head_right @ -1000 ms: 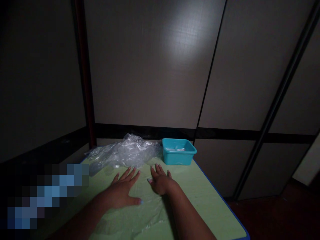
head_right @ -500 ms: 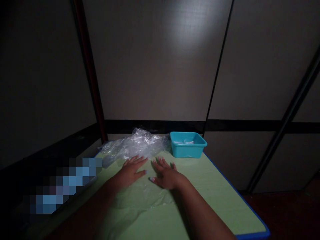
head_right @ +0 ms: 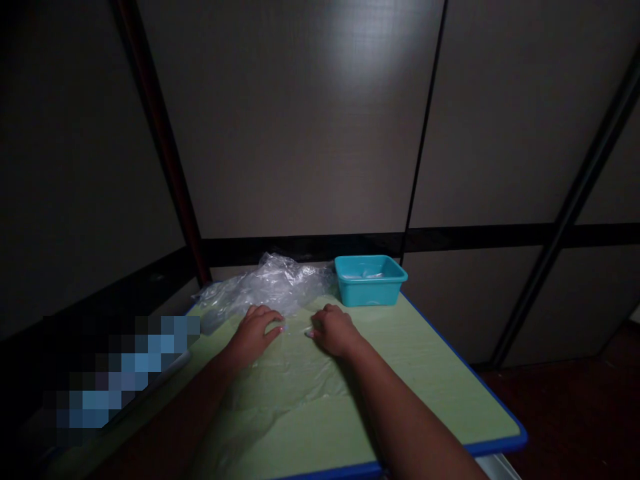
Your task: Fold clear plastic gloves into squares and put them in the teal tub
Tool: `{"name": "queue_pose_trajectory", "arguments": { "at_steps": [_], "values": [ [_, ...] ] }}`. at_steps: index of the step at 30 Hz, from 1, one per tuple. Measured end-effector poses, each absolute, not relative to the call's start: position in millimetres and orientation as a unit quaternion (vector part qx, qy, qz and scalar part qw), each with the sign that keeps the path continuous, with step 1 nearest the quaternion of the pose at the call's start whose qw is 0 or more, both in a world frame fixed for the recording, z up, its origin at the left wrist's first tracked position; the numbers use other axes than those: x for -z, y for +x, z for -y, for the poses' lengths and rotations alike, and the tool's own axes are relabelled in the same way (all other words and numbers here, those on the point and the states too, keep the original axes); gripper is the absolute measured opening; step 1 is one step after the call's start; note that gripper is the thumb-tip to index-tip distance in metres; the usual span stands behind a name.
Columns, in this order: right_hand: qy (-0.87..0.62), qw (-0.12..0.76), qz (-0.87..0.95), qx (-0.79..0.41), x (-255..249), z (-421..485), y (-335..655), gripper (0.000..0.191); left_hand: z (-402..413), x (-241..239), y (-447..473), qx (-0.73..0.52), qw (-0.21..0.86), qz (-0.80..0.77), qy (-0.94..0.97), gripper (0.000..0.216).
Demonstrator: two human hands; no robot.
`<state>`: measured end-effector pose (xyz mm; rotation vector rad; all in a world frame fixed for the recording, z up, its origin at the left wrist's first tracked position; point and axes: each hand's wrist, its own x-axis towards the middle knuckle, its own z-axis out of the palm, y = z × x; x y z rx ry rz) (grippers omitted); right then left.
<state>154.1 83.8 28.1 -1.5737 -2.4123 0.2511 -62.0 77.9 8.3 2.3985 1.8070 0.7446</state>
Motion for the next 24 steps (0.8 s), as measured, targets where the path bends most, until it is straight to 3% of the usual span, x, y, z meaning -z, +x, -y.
{"name": "queue_pose_trajectory", "arguments": {
  "at_steps": [5,13,24],
  "values": [
    [-0.586,0.157,0.791,-0.078,-17.0,-92.2,150.0,0.036,-84.3,-0.2,-64.1,-0.282,0.034,-0.598,0.749,0.014],
    [-0.576,0.216,0.778,-0.129,-10.7,-95.7,147.0,0.022,-100.1,16.1,-67.0,-0.344,0.074,-0.589,0.727,0.019],
    [-0.517,0.224,0.789,-0.245,-2.4,-99.9,150.6,0.029,-106.4,20.1,-69.2,-0.399,0.152,-0.523,0.738,0.013]
  ]
}}
